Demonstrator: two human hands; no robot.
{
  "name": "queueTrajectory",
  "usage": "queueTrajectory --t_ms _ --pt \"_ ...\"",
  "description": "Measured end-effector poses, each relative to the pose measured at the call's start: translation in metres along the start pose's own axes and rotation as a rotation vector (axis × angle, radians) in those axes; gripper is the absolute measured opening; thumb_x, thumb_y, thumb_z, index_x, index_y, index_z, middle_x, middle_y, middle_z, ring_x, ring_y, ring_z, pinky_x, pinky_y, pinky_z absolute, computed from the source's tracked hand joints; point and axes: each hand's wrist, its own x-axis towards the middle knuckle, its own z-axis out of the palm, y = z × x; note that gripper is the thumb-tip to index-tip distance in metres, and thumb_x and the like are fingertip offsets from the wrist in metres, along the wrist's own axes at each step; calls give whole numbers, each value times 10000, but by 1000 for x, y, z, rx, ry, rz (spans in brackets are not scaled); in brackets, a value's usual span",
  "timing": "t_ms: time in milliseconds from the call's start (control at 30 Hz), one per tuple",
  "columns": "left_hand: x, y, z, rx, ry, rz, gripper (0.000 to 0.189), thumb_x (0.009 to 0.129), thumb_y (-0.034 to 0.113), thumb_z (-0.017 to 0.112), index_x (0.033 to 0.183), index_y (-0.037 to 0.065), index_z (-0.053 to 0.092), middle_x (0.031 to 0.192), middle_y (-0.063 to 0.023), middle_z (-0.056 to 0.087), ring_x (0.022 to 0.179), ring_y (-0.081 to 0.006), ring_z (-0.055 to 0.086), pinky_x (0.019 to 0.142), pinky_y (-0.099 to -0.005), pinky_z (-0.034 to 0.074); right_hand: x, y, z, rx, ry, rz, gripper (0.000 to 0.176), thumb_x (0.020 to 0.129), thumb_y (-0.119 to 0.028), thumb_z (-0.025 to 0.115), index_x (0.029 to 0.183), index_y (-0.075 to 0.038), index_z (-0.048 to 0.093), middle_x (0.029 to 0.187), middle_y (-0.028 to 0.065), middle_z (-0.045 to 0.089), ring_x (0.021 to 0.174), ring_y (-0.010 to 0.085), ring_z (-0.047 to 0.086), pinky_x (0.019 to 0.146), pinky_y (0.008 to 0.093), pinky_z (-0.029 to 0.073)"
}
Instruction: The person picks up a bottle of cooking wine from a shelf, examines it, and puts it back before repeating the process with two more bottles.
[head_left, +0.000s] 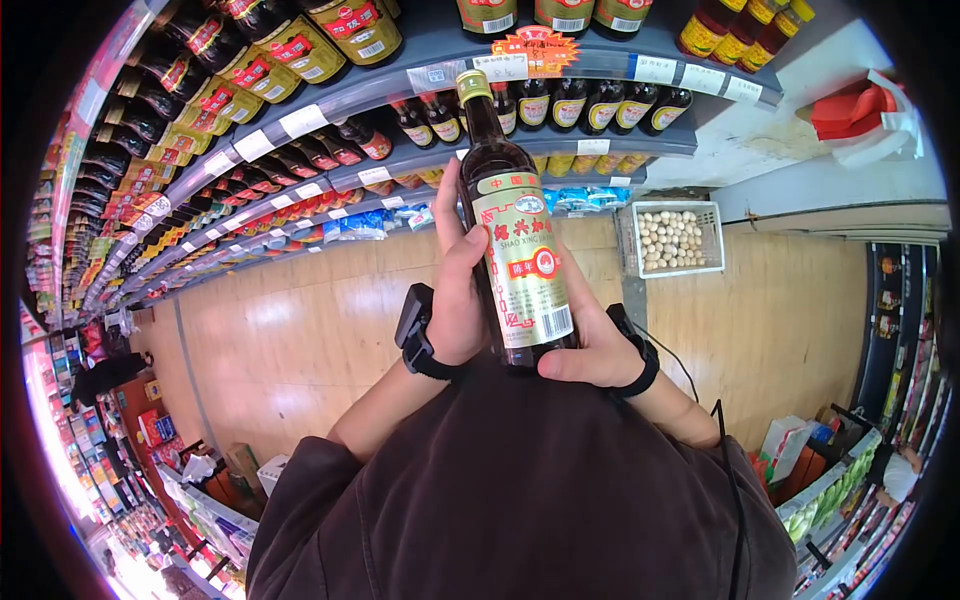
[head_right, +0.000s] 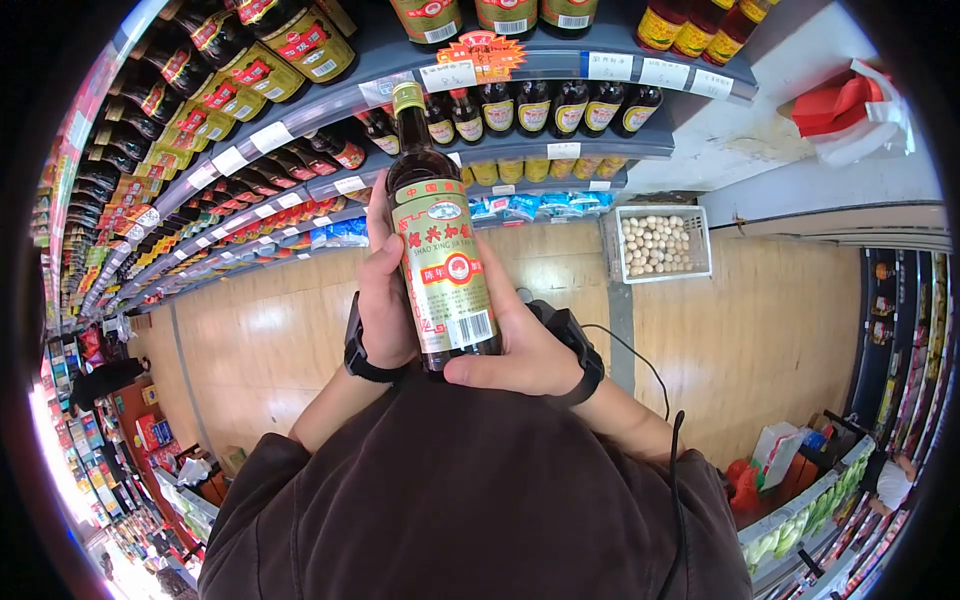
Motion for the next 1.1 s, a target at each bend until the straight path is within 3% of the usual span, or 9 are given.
queueTrajectory --t_ms 433,567,867,933,1100 --pt "0 2 4 -8 -11 16 740 974 246 477 1596 177 82 1521 -158 349 1333 -274 453 1112 -422 383 -1 4 -4 -34 -2 -24 1239 748 -385 848 1583 -10 13 1565 148 275 1464 255 290 1176 397 268" --pt "-1 -4 -4 -17 -9 25 737 975 245 483 1597 174 93 1521 -148 351 1342 -260 435 1124 -410 355 -4 2 -4 -6 1 39 1247 742 -358 852 1586 -20 -2 1565 151 272 1464 263 293 1179 403 266" --pt "0 -1 -3 -16 -53 33 781 943 278 516 1593 144 104 1540 -140 317 1387 -264 380 1152 -402 311 -4 8 -8 -110 -44 -32 1248 778 -361 836 1589 -39 -56 1587 126 236 1473 248 266 1181 399 254" --pt "-1 0 -3 -8 -51 39 786 938 283 520 1593 144 108 1541 -140 315 1388 -264 379 1154 -402 308 -4 9 -13 -122 -108 -83 1189 820 -140 790 1582 -47 -118 1598 122 206 1474 215 230 1178 384 236" --pt "-1 0 -3 16 -37 44 801 919 284 529 1591 128 121 1549 -140 304 1396 -264 371 1161 -399 291 -6 4 -8 -93 -71 -38 1143 846 -124 763 1582 -50 -107 1586 118 220 1461 210 246 1171 379 247"
